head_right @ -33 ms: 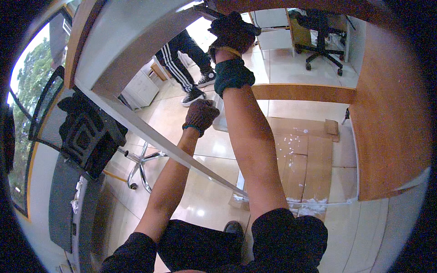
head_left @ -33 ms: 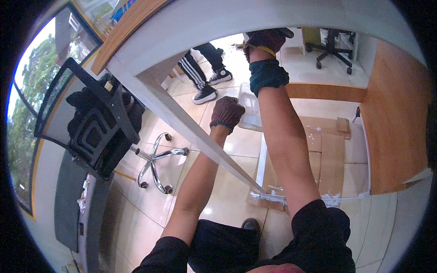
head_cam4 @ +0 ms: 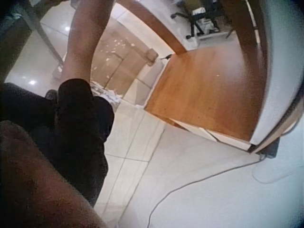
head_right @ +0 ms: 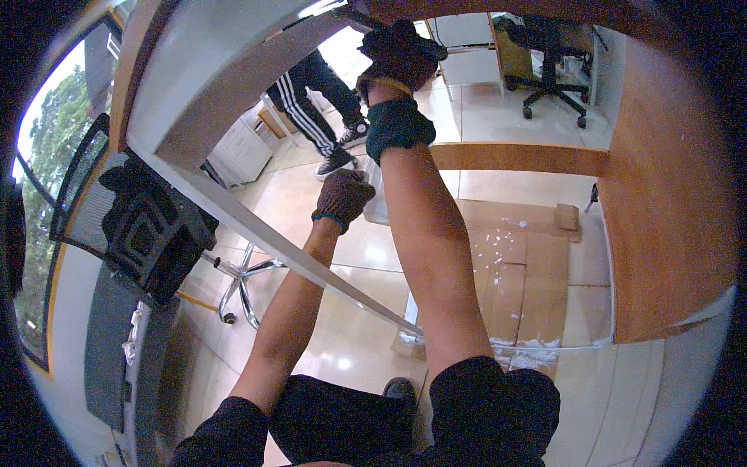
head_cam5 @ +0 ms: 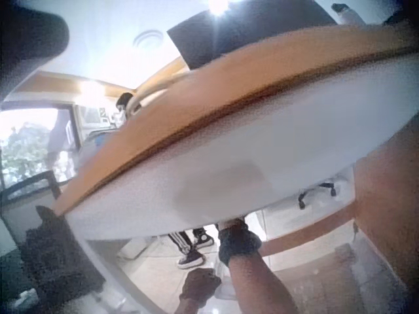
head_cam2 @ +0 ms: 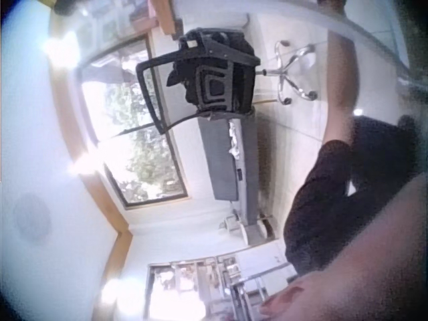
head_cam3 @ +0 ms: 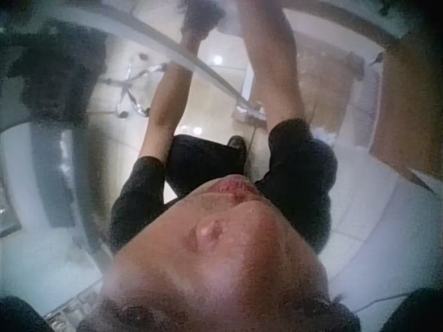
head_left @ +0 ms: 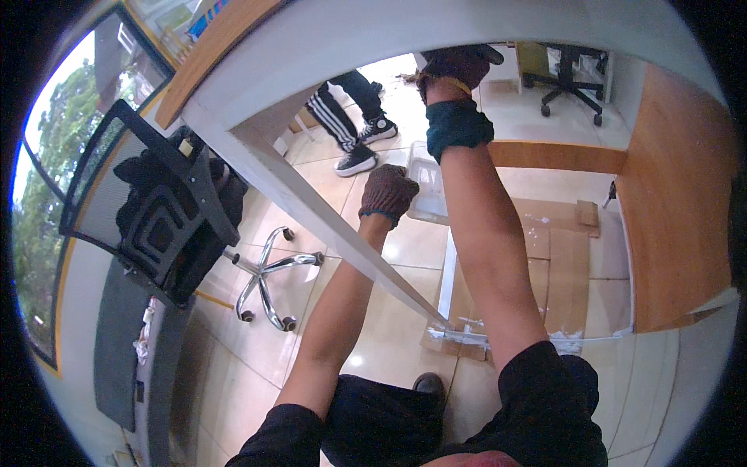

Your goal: The person paints a white furniture leg using a paintbrush and a paint tray. They dip the brush into the tray and apply paint to the leg, then stand to retrieve more paint before resuming the painting.

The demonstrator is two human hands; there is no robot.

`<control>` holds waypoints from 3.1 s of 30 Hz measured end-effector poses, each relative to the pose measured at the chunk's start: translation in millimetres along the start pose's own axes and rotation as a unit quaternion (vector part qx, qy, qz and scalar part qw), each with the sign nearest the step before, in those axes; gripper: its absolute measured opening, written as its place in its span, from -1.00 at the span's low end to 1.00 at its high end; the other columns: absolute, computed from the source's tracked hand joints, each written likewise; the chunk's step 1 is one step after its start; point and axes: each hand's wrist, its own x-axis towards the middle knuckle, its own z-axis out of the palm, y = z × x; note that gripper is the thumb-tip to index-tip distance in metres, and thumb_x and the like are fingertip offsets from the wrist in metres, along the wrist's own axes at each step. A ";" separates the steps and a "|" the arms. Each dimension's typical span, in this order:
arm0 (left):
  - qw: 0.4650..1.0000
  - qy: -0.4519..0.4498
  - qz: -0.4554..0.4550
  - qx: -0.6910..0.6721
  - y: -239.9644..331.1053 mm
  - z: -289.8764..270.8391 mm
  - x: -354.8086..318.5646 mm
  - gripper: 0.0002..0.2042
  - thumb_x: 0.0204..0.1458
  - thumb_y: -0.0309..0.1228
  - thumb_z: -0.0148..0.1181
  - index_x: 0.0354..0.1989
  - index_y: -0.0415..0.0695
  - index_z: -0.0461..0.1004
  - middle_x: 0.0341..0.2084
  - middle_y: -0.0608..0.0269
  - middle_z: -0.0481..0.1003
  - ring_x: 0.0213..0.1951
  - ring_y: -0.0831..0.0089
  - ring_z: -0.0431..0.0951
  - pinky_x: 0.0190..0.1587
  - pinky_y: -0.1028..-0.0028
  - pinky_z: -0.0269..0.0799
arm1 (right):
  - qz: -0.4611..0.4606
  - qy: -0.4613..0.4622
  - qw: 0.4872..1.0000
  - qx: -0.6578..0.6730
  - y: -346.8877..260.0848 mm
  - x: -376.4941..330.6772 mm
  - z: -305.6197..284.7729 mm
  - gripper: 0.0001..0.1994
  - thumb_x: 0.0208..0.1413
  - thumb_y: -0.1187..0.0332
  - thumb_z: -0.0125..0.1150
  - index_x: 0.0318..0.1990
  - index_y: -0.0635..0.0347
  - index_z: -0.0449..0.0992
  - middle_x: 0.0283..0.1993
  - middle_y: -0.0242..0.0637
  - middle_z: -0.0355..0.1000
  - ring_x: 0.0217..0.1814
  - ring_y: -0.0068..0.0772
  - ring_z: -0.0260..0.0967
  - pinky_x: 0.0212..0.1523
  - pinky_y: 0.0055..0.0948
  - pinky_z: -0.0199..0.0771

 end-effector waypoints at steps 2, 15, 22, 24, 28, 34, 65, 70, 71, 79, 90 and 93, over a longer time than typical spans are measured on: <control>0.999 -0.024 -0.019 -0.012 6.5 -6.1 2.5 -0.71 -0.27 -0.25 0.09 -0.47 -0.24 0.55 -0.46 -0.17 0.48 -0.34 0.00 0.51 -0.21 0.20 0.41 | 0.013 0.019 0.999 -0.037 1.3 9.8 8.9 -0.66 -0.12 0.03 0.24 -0.26 0.03 0.53 -0.26 -0.19 0.49 -0.14 -0.17 0.43 -0.11 -0.22 0.38; 0.998 -0.009 -0.037 -0.041 2.8 -2.9 1.7 -0.72 -0.28 -0.28 0.11 -0.47 -0.25 0.54 -0.47 -0.14 0.50 -0.37 0.01 0.51 -0.24 0.22 0.41 | -0.058 0.100 0.987 -0.111 5.8 0.5 6.0 -0.57 -0.25 -0.11 0.27 -0.31 -0.02 0.56 -0.35 -0.21 0.50 -0.27 -0.12 0.45 -0.25 -0.21 0.40; 1.000 0.006 -0.008 -0.004 -0.1 -0.7 4.1 -0.70 -0.27 -0.25 0.11 -0.47 -0.26 0.54 -0.44 -0.15 0.49 -0.34 0.01 0.51 -0.23 0.21 0.41 | -0.087 0.103 0.988 -0.070 0.6 -16.2 4.5 -0.74 -0.31 0.08 0.29 -0.48 0.00 0.54 -0.47 -0.33 0.48 -0.46 -0.22 0.44 -0.43 -0.22 0.39; 1.000 0.003 -0.007 -0.003 -7.6 0.7 3.7 -0.71 -0.26 -0.25 0.10 -0.48 -0.26 0.54 -0.45 -0.15 0.49 -0.35 0.00 0.51 -0.24 0.20 0.41 | -0.072 0.062 0.983 0.159 13.4 -35.3 14.3 -0.78 -0.10 0.12 0.13 -0.48 0.06 0.50 -0.50 -0.42 0.46 -0.50 -0.44 0.43 -0.50 -0.36 0.41; 1.000 0.013 0.011 -0.013 -2.2 3.2 2.9 -0.70 -0.25 -0.24 0.09 -0.50 -0.26 0.53 -0.48 -0.16 0.48 -0.36 0.00 0.50 -0.24 0.19 0.40 | 0.123 0.042 0.736 0.665 16.6 -67.9 -0.2 -0.82 0.02 0.20 0.12 -0.37 0.08 0.47 -0.46 -0.34 0.46 -0.51 -0.42 0.44 -0.52 -0.40 0.47; 0.999 0.021 0.023 0.023 5.0 -2.0 11.2 -0.73 -0.23 -0.23 0.11 -0.48 -0.18 0.54 -0.47 -0.10 0.50 -0.37 0.03 0.52 -0.25 0.21 0.43 | 0.035 0.097 0.849 0.518 9.6 -35.5 7.6 -0.86 0.02 0.24 0.16 -0.35 0.07 0.45 -0.45 -0.27 0.46 -0.51 -0.36 0.45 -0.53 -0.41 0.51; 0.999 0.042 -0.001 -0.009 17.8 -2.7 13.5 -0.71 -0.27 -0.25 0.11 -0.51 -0.27 0.54 -0.45 -0.20 0.48 -0.36 -0.01 0.50 -0.22 0.22 0.41 | -0.123 0.166 0.936 0.286 16.1 -68.1 -32.7 -0.88 0.05 0.33 0.13 -0.30 0.14 0.43 -0.45 -0.28 0.44 -0.55 -0.41 0.43 -0.54 -0.48 0.52; 0.999 0.029 -0.017 -0.014 -3.4 -2.1 8.6 -0.71 -0.26 -0.25 0.11 -0.53 -0.27 0.54 -0.49 -0.17 0.49 -0.38 0.01 0.51 -0.24 0.22 0.41 | 0.115 0.062 0.639 0.758 17.8 -85.8 -40.3 -0.89 0.05 0.36 0.16 -0.29 0.12 0.42 -0.40 -0.25 0.44 -0.43 -0.34 0.47 -0.49 -0.38 0.55; 0.999 0.012 -0.037 -0.022 4.1 -9.0 3.7 -0.71 -0.26 -0.25 0.11 -0.54 -0.27 0.54 -0.50 -0.16 0.49 -0.39 0.02 0.51 -0.25 0.22 0.41 | 0.105 0.052 0.652 0.750 17.0 -78.9 -41.5 -0.89 0.05 0.35 0.15 -0.29 0.12 0.41 -0.39 -0.25 0.44 -0.44 -0.33 0.47 -0.47 -0.36 0.56; 0.998 0.039 0.031 0.047 5.5 -22.3 -0.3 -0.69 -0.13 -0.20 0.09 -0.39 -0.22 0.52 -0.45 -0.15 0.49 -0.34 0.02 0.52 -0.28 0.18 0.40 | 0.030 0.117 0.869 0.479 -5.5 -111.0 -34.9 -0.86 0.05 0.36 0.09 -0.21 0.08 0.43 -0.32 -0.22 0.41 -0.23 -0.32 0.35 -0.12 -0.29 0.33; 0.991 0.047 -0.101 -0.076 0.1 -28.4 -9.3 -0.70 -0.25 -0.21 0.12 -0.59 -0.25 0.52 -0.54 -0.16 0.48 -0.41 0.01 0.51 -0.29 0.23 0.42 | 0.255 0.020 0.611 0.749 -20.8 -134.9 -129.3 -0.82 0.03 0.43 0.21 -0.24 0.18 0.35 -0.33 -0.33 0.37 -0.18 -0.47 0.35 -0.22 -0.49 0.40; 0.998 0.040 -0.037 0.023 -7.6 -30.8 -7.0 -0.69 -0.30 -0.21 0.13 -0.57 -0.26 0.52 -0.50 -0.17 0.48 -0.40 0.02 0.52 -0.30 0.23 0.43 | 0.151 0.076 0.753 0.636 -25.9 -129.3 -117.1 -0.86 0.05 0.40 0.16 -0.24 0.15 0.37 -0.27 -0.25 0.38 -0.27 -0.40 0.38 -0.29 -0.47 0.44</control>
